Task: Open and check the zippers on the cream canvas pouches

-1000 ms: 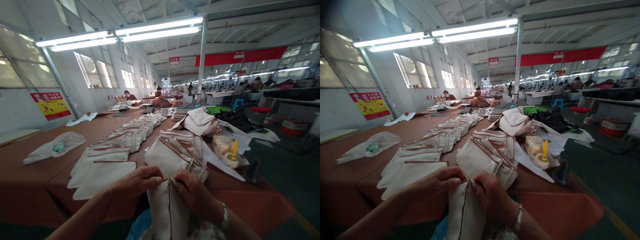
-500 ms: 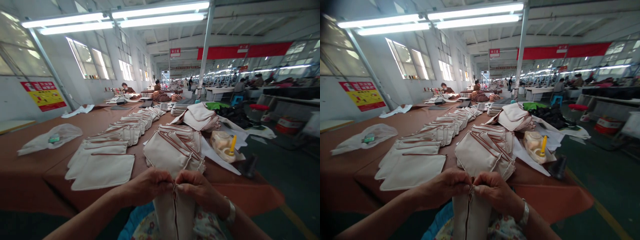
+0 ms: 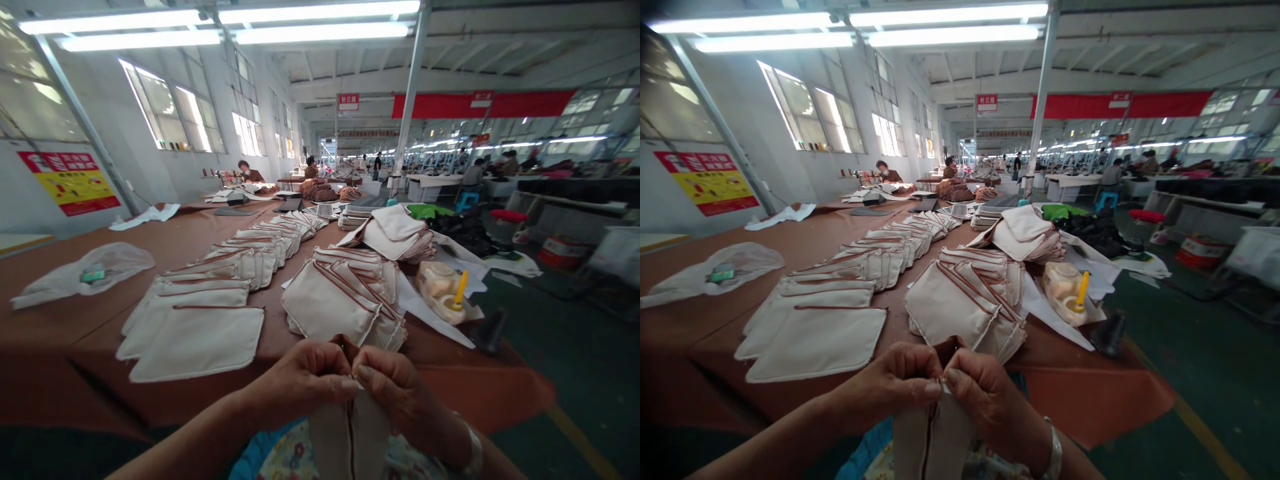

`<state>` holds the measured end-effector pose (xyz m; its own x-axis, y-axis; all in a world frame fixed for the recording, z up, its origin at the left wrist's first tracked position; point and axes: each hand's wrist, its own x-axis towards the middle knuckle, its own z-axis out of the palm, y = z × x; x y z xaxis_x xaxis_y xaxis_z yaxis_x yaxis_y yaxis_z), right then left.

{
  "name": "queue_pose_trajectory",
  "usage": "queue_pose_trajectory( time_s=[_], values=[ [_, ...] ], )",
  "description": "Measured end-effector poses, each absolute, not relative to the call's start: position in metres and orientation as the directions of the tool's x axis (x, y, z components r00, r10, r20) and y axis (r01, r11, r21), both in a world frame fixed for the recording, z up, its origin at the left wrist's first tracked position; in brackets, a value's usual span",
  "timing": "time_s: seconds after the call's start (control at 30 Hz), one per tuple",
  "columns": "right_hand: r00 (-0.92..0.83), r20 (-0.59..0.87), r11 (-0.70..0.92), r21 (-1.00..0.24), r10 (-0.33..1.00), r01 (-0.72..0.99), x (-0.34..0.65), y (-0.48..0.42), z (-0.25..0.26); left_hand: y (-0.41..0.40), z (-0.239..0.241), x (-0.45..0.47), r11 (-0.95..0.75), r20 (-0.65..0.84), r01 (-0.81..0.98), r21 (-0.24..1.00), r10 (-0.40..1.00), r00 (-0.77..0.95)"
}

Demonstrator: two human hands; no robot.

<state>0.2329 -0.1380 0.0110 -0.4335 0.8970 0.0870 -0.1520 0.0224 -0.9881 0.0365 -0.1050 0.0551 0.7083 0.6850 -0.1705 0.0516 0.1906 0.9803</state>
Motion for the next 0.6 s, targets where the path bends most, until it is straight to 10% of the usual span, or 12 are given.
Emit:
queue_pose_trajectory(
  time_s=[0.23, 0.6],
  values=[
    [-0.267, 0.082, 0.079, -0.997, 0.96, -0.02, 0.224, -0.142, 0.006, -0.108, 0.053, 0.039, 0.18, -0.168, 0.048, 0.982, 0.74, 0.652],
    [-0.346, -0.038, -0.185, -0.898, 0.937, -0.4, 0.208, -0.135, 0.005, -0.106, 0.046, 0.035, -0.149, -0.031, 0.269, 0.952, 0.824, 0.566]
  ],
)
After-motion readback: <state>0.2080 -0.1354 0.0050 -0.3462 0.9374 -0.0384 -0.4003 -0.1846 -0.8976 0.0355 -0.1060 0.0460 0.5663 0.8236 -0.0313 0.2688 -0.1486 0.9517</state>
